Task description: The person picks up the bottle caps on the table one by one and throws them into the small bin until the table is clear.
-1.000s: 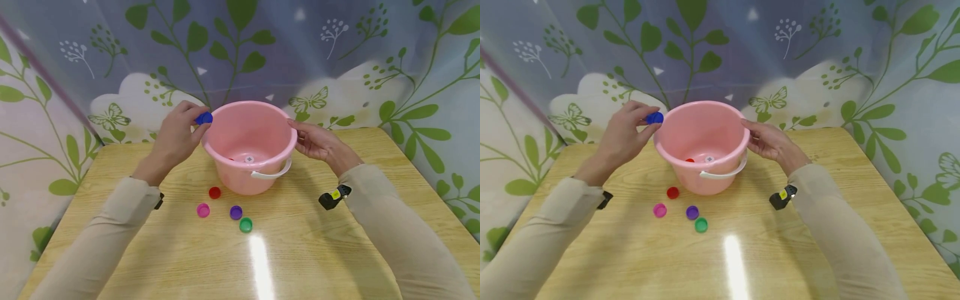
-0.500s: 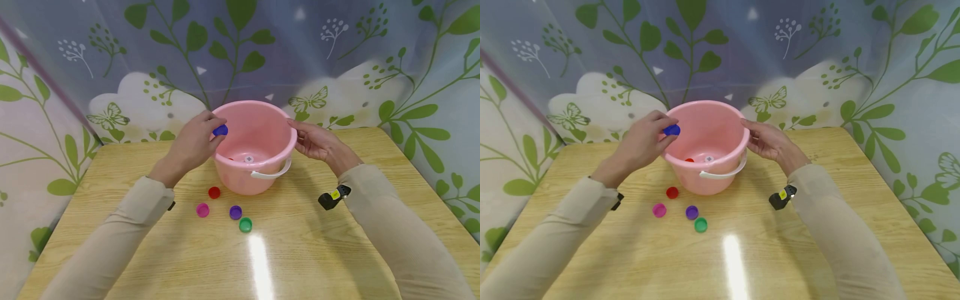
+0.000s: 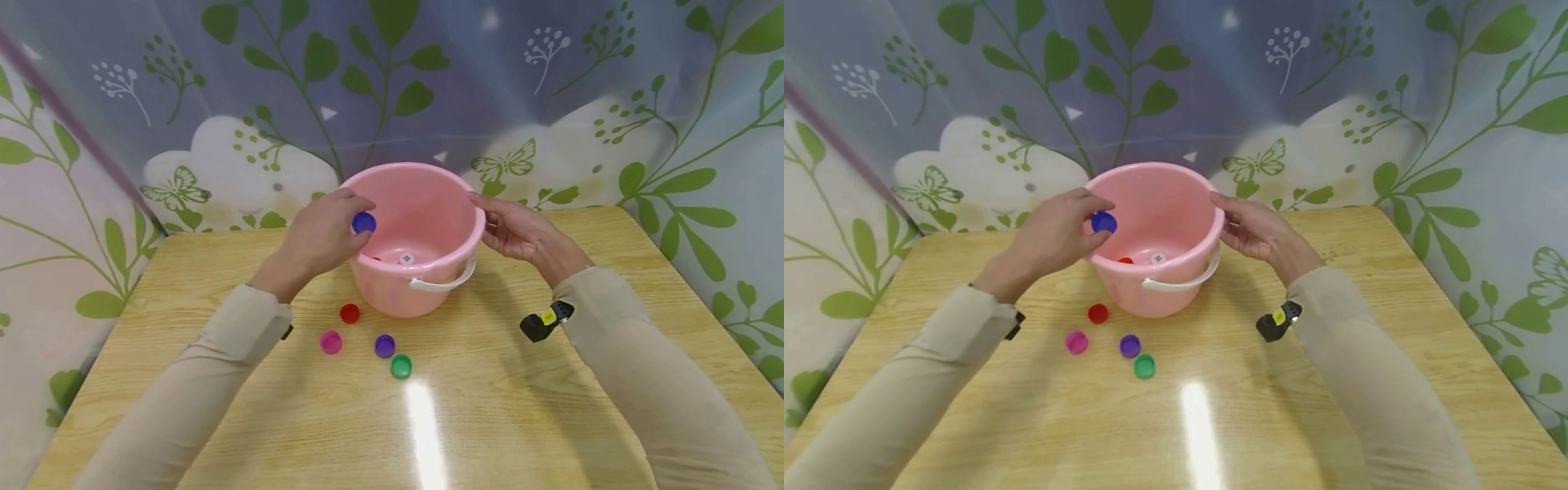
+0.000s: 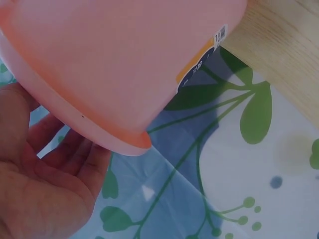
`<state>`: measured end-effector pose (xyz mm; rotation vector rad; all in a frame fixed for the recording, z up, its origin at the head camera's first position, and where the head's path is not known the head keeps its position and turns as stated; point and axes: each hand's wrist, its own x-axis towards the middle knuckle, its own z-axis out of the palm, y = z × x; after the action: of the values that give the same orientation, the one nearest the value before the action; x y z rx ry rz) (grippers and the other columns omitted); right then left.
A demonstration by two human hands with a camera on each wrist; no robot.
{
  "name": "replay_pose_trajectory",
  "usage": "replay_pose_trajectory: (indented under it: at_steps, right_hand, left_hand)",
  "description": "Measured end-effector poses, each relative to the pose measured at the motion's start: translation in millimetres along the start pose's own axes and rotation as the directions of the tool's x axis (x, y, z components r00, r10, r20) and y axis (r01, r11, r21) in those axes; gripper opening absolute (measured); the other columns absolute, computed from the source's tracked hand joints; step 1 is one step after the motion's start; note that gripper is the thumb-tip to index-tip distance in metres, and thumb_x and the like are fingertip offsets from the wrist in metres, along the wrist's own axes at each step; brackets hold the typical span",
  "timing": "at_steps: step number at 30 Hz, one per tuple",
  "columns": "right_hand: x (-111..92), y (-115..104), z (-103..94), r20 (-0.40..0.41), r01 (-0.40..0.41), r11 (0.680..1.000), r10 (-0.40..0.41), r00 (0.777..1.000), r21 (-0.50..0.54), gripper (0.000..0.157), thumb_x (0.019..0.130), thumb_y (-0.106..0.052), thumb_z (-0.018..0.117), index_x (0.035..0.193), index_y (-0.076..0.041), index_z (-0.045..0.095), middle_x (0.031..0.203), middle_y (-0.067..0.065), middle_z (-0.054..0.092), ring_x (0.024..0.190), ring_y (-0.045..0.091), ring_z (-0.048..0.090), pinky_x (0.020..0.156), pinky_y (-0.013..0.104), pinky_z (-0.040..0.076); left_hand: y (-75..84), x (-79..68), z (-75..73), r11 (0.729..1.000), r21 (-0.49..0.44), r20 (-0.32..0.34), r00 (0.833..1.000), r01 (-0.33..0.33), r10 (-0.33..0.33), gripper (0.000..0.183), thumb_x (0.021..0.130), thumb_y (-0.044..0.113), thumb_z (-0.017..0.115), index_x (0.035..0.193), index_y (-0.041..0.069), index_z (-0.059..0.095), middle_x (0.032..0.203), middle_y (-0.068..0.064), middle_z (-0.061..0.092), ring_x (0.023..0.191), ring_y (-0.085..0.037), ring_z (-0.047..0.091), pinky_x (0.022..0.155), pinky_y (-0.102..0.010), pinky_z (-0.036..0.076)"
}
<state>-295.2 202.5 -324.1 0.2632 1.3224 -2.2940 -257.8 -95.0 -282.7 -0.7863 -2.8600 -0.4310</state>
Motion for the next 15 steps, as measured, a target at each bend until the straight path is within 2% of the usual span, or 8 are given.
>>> replay_pose_trajectory:
  at_steps: [3, 5, 7, 9, 10, 12, 15]
  right_hand:
    - [0, 0, 0.1, -0.002, 0.000, 1.000, 0.000, 1.000, 0.001, 0.022, 0.089, -0.020, 0.069, 0.101, -0.002, 0.065, 0.093, 0.009, 0.064, 0.074, 0.017, 0.066, 0.063, 0.023, 0.058]
    - [-1, 0, 0.2, -0.003, 0.000, 1.000, 0.000, 1.000, 0.000, 0.022, 0.089, -0.020, 0.069, 0.101, -0.002, 0.065, 0.093, 0.009, 0.064, 0.074, 0.017, 0.066, 0.063, 0.023, 0.058]
    - [0, 0, -0.1, -0.002, 0.001, 1.000, -0.001, 1.000, -0.008, 0.022, 0.089, -0.020, 0.069, 0.101, -0.003, 0.065, 0.093, 0.009, 0.064, 0.074, 0.017, 0.066, 0.063, 0.022, 0.058]
    - [0, 0, 0.4, -0.007, 0.004, 1.000, -0.004, 1.000, -0.019, 0.022, 0.089, -0.021, 0.070, 0.100, -0.003, 0.066, 0.093, 0.008, 0.063, 0.074, 0.016, 0.066, 0.063, 0.022, 0.058]
    - [0, 0, 0.7, -0.010, 0.005, 1.000, -0.005, 1.000, -0.025, 0.021, 0.089, -0.020, 0.070, 0.100, -0.003, 0.066, 0.094, 0.008, 0.062, 0.074, 0.016, 0.066, 0.064, 0.022, 0.058]
    - [-1, -1, 1.6, -0.015, 0.010, 0.999, -0.011, 1.000, -0.043, 0.021, 0.089, -0.020, 0.070, 0.101, -0.003, 0.065, 0.096, 0.008, 0.061, 0.075, 0.016, 0.065, 0.065, 0.022, 0.057]
    - [-2, -3, 3.0, -0.022, 0.009, 0.997, -0.011, 1.000, -0.076, 0.021, 0.090, -0.020, 0.068, 0.102, -0.004, 0.065, 0.099, 0.007, 0.059, 0.077, 0.015, 0.063, 0.066, 0.021, 0.057]
  left_hand:
    - [-0.4, -0.6, 0.3, 1.000, -0.021, -0.006, 1.000, 0.007, -0.007, 0.035, 0.088, 0.017, 0.063, 0.121, 0.006, 0.064, 0.116, -0.008, 0.060, 0.092, -0.025, 0.059, 0.077, -0.039, 0.053]
    - [-0.7, -1.7, 0.9, 0.999, -0.045, -0.023, 1.000, 0.016, -0.017, 0.034, 0.089, 0.018, 0.062, 0.121, 0.007, 0.064, 0.118, -0.008, 0.059, 0.093, -0.025, 0.058, 0.080, -0.039, 0.052]
    - [-2.3, -3.2, 2.6, 0.997, -0.069, -0.071, 0.997, 0.020, -0.025, 0.031, 0.090, 0.018, 0.061, 0.119, 0.007, 0.064, 0.118, -0.008, 0.059, 0.099, -0.025, 0.057, 0.085, -0.040, 0.051]
    - [-5.4, -5.2, 5.4, 0.995, -0.103, -0.160, 0.987, 0.016, -0.032, 0.028, 0.091, 0.017, 0.060, 0.117, 0.006, 0.066, 0.116, -0.009, 0.059, 0.102, -0.026, 0.056, 0.088, -0.040, 0.050]
    - [-7.3, -6.7, 7.1, 0.992, -0.123, -0.219, 0.975, 0.009, -0.036, 0.027, 0.091, 0.015, 0.060, 0.115, 0.005, 0.066, 0.113, -0.010, 0.059, 0.102, -0.027, 0.055, 0.088, -0.040, 0.050]
    - [-12.9, -9.9, 11.1, 0.988, -0.151, -0.350, 0.936, -0.026, -0.028, 0.023, 0.090, 0.011, 0.060, 0.110, 0.003, 0.068, 0.108, -0.011, 0.060, 0.099, -0.027, 0.055, 0.085, -0.040, 0.050]
    - [-23.3, -16.6, 18.0, 0.981, -0.177, -0.524, 0.852, -0.079, -0.026, 0.018, 0.087, 0.005, 0.060, 0.102, 0.001, 0.069, 0.100, -0.012, 0.060, 0.093, -0.028, 0.055, 0.077, -0.041, 0.050]
